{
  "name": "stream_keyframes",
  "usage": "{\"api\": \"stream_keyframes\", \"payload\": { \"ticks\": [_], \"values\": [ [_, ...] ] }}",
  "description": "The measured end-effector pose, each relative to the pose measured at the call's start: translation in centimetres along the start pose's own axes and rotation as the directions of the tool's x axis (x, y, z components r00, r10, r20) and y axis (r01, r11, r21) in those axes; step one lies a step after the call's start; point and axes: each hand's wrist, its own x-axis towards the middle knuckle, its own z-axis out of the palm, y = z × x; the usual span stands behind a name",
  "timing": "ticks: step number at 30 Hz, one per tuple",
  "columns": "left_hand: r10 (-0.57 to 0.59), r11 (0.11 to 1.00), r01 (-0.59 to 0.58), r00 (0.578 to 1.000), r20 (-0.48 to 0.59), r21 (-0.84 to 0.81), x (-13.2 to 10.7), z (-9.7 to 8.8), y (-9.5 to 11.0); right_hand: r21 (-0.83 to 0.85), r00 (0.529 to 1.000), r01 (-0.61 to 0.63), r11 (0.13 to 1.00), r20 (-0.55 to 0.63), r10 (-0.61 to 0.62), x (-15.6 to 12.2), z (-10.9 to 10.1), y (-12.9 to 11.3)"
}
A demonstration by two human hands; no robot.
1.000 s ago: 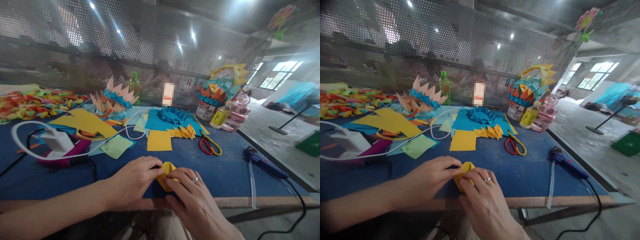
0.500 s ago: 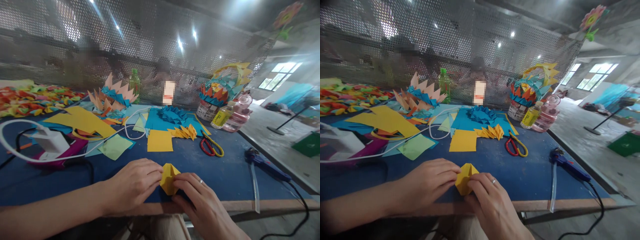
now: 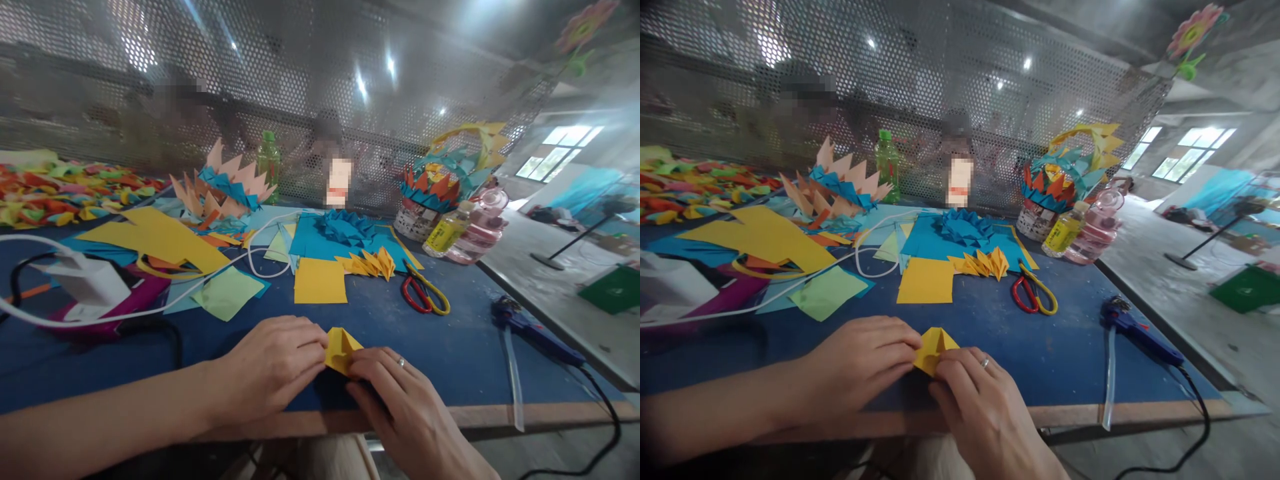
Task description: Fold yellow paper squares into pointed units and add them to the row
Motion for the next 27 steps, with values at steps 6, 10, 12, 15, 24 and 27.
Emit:
{"api": "stream_keyframes", "payload": {
  "ticks": [6, 10, 12, 15, 24, 27],
  "values": [
    [-0.025, 0.999, 0.024, 0.998, -0.053, -0.028, -0.2, 0.5, 0.6, -0.02, 0.999, 0.004, 1.0, -0.048, -0.005, 0.0, 1.0, -0.5],
    [-0.007, 0.999, 0.005, 0.999, -0.047, -0.035, -0.3, 0.4, 0.8, 0.039, 0.996, -0.036, 0.999, -0.082, 0.039, -0.4, 1.3, -0.4],
    [0.008, 0.999, -0.009, 1.0, -0.017, -0.047, -0.6, 0.2, 0.7, 0.064, 0.996, -0.041, 0.997, -0.075, 0.046, -0.5, 1.3, -0.3],
    [0.034, 0.998, -0.033, 0.999, 0.014, -0.058, -0.9, -0.1, 0.3, 0.09, 0.996, -0.057, 0.994, -0.065, 0.063, -0.4, 1.2, -0.2],
    [0.146, 0.989, -0.141, 0.981, -0.131, 0.047, -0.3, -2.0, 0.6, 0.054, 0.976, -0.219, 0.974, -0.011, 0.22, 0.3, 1.5, -0.6],
    [0.144, 0.987, -0.131, 0.976, -0.163, 0.091, 0.0, -2.4, 0.8, 0.021, 0.968, -0.249, 0.968, 0.021, 0.248, 0.2, 1.6, -0.5]
  ]
}}
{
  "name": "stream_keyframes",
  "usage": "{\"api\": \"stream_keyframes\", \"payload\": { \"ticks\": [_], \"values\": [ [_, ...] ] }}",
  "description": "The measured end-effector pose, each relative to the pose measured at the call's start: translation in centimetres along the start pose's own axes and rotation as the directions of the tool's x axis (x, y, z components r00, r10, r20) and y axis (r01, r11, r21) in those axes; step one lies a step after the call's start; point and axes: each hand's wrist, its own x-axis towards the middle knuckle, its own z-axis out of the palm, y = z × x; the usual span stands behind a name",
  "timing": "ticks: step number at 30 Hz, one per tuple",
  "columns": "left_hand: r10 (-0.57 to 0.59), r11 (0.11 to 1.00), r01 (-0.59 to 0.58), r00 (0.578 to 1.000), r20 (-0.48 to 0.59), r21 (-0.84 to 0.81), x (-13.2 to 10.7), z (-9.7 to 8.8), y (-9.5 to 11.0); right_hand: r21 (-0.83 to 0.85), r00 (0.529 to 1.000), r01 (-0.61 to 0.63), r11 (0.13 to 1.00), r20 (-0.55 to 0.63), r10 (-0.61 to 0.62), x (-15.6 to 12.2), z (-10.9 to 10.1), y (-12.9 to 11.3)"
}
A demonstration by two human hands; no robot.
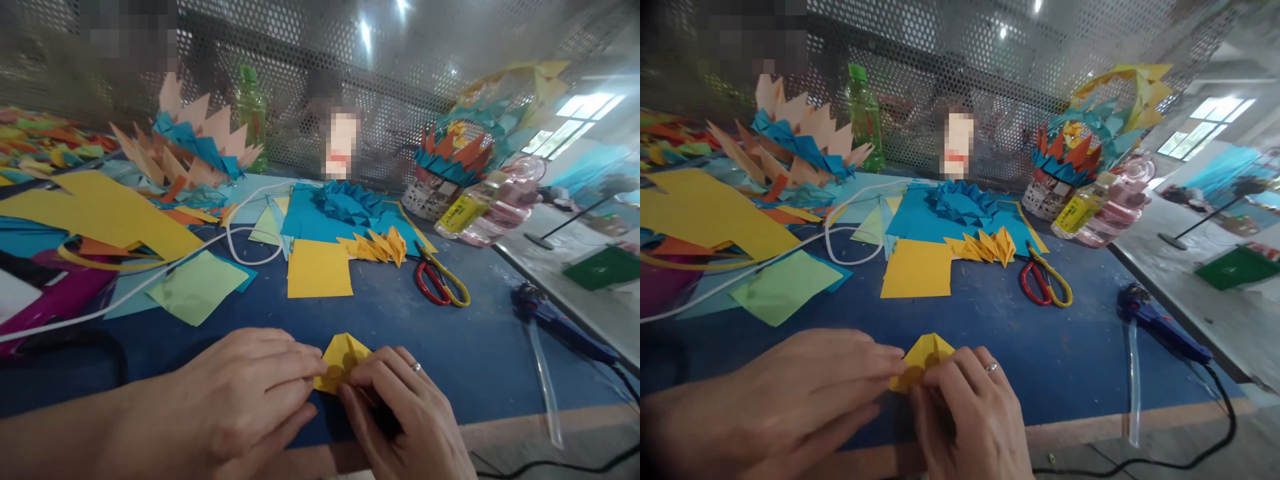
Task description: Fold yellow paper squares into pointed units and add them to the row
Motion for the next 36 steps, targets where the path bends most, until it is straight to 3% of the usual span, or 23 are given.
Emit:
{"api": "stream_keyframes", "payload": {
  "ticks": [4, 9, 12, 27, 32, 36],
  "values": [
    [0.011, 0.998, -0.009, 1.0, -0.028, 0.055, -0.3, 0.2, 0.0, -0.05, 1.0, -0.007, 0.999, 0.006, 0.007, 0.0, 0.2, 0.2],
    [0.065, 0.996, -0.067, 0.997, 0.039, 0.063, -1.1, 0.4, -0.4, -0.087, 1.0, -0.02, 0.996, -0.005, 0.019, 0.1, 0.6, 0.3],
    [0.02, 0.998, -0.023, 0.998, 0.051, 0.051, -1.1, 0.5, -0.4, -0.094, 1.0, -0.025, 0.995, -0.021, 0.023, 0.1, 0.8, 0.2],
    [-0.067, 0.997, 0.071, 0.992, -0.106, 0.034, 0.1, 1.2, 0.1, -0.07, 0.998, -0.047, 0.996, -0.035, 0.045, 0.0, 1.0, 0.2],
    [-0.082, 0.996, 0.083, 0.994, -0.077, 0.015, -0.7, 1.4, 0.0, 0.025, 0.987, -0.138, 0.99, -0.073, 0.14, 0.0, 1.1, -0.1],
    [-0.083, 0.996, 0.083, 0.995, -0.047, -0.009, -0.7, 1.4, 0.0, 0.034, 0.995, -0.088, 0.996, -0.04, 0.089, 0.1, 0.8, 0.1]
  ]
}}
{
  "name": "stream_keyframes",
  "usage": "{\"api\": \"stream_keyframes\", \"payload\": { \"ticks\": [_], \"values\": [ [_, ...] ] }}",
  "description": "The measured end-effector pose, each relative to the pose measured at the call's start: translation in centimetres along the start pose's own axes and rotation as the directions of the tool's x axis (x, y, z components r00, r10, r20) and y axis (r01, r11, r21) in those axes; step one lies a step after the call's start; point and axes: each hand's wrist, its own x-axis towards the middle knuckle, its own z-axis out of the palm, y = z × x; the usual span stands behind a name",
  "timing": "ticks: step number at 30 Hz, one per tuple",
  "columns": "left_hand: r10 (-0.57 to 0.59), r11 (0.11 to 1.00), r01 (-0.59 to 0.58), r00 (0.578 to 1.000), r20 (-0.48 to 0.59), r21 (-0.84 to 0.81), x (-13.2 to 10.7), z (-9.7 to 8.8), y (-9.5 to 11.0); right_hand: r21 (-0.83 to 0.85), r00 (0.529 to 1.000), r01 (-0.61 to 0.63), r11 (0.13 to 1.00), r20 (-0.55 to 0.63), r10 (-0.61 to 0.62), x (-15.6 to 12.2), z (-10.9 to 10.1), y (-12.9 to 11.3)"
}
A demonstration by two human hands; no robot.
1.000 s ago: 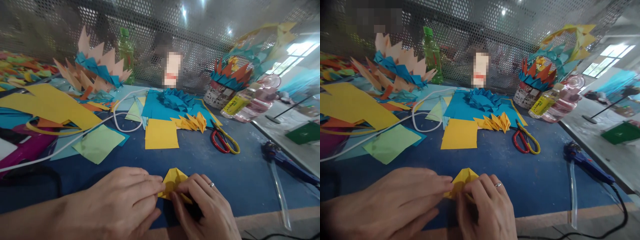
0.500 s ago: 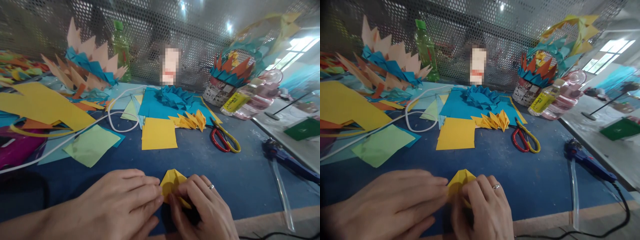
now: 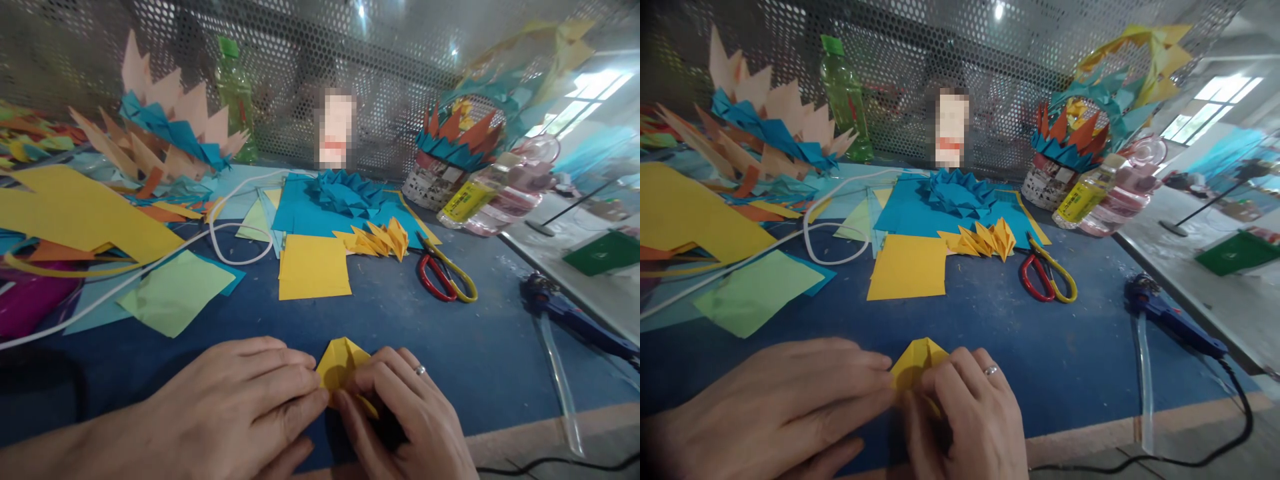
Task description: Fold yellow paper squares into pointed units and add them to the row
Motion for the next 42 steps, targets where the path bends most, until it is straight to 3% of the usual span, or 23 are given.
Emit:
{"api": "stream_keyframes", "payload": {
  "ticks": [3, 7, 15, 24, 32, 42],
  "values": [
    [0.027, 1.0, -0.028, 0.999, 0.033, 0.013, 0.6, -0.1, 0.0, -0.006, 1.0, 0.02, 1.0, 0.019, -0.02, 0.1, -0.2, 0.1],
    [0.045, 0.998, -0.045, 0.999, -0.003, 0.044, 1.0, 0.0, 0.0, -0.018, 1.0, 0.001, 1.0, 0.018, -0.001, 0.0, 0.0, 0.1],
    [0.006, 0.999, -0.008, 0.999, 0.032, 0.052, 0.1, 0.1, 0.2, -0.004, 0.996, -0.076, 0.997, -0.036, 0.076, -0.5, 0.4, 0.1],
    [-0.018, 0.999, 0.017, 1.0, 0.016, 0.05, -0.5, 0.4, 0.1, -0.037, 0.997, 0.055, 0.998, 0.053, -0.053, -0.2, -0.5, 0.9],
    [-0.1, 0.995, 0.099, 0.995, 0.02, 0.032, -2.6, 0.9, 0.3, -0.083, 0.996, 0.048, 0.995, 0.075, -0.042, -0.8, -0.6, 1.0],
    [-0.022, 1.0, 0.022, 0.998, 0.052, 0.0, -1.7, -0.5, -0.2, -0.027, 1.0, -0.008, 1.0, 0.016, 0.009, -0.8, -0.7, 0.4]
  ]
}}
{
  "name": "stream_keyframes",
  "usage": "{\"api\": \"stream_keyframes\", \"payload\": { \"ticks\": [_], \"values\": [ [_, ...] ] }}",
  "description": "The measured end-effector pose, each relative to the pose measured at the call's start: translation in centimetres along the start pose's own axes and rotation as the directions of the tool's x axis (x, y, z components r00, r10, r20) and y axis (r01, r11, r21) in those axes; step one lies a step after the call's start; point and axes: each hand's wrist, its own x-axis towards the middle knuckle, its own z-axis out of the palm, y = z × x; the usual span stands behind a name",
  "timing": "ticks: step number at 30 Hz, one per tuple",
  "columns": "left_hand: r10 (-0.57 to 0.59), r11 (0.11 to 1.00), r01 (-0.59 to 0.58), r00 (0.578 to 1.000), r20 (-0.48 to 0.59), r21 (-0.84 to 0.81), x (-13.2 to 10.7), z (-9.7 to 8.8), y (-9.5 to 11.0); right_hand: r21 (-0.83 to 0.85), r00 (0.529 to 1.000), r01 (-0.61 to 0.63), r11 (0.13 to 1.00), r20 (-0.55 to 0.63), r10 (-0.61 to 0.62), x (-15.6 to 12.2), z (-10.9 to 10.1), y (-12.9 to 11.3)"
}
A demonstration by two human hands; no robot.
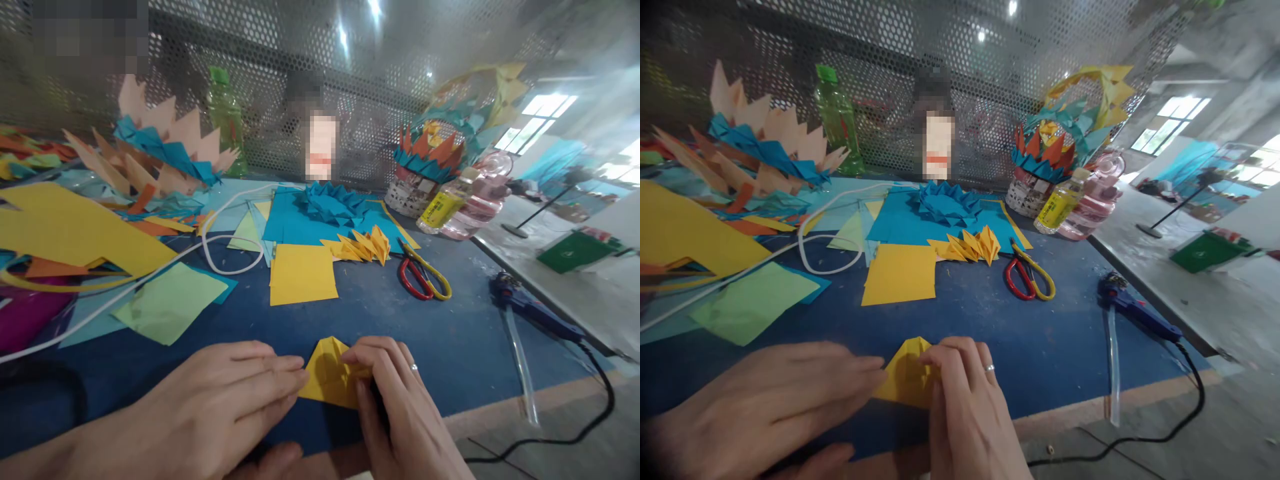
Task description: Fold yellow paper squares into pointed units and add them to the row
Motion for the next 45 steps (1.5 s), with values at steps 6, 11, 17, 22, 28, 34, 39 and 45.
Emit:
{"api": "stream_keyframes", "payload": {
  "ticks": [6, 11, 17, 22, 28, 34, 39, 45],
  "values": [
    [0.007, 0.996, -0.014, 0.997, -0.082, -0.085, 1.5, -0.6, 0.1, 0.006, 0.976, -0.099, 0.995, -0.195, 0.098, -0.3, 0.5, -0.5],
    [0.014, 1.0, -0.018, 0.983, -0.185, -0.02, 2.2, -0.8, 0.6, -0.011, 0.992, -0.037, 0.999, -0.119, 0.035, 0.1, -0.7, 0.0],
    [0.041, 0.999, -0.047, 0.981, -0.19, -0.026, 3.0, -1.4, 1.0, -0.034, 0.999, -0.042, 0.999, 0.001, 0.042, 2.9, -1.9, 0.2],
    [0.064, 0.997, -0.071, 0.979, -0.192, -0.027, 3.1, -1.6, 0.9, -0.075, 0.989, -0.028, 0.997, 0.14, 0.038, 4.5, -1.5, -0.7],
    [0.002, 0.999, -0.011, 0.987, -0.162, -0.051, 1.7, -0.1, -0.7, -0.131, 0.999, -0.007, 0.991, 0.048, 0.013, 2.8, -2.0, -1.3],
    [-0.005, 0.992, -0.012, 0.991, -0.135, -0.122, 1.7, 0.2, -0.9, -0.135, 0.99, -0.084, 0.987, 0.097, 0.098, 2.7, -2.2, 0.1],
    [0.064, 0.991, -0.076, 0.992, -0.111, -0.11, 2.0, -1.2, 0.6, -0.084, 0.985, -0.018, 0.996, 0.17, 0.033, 4.9, -1.6, 0.0],
    [0.111, 0.981, -0.101, 0.993, 0.051, -0.166, 1.6, -1.5, 1.4, -0.091, 0.935, 0.159, 0.983, 0.335, -0.12, 6.4, -1.4, -1.2]
  ]
}}
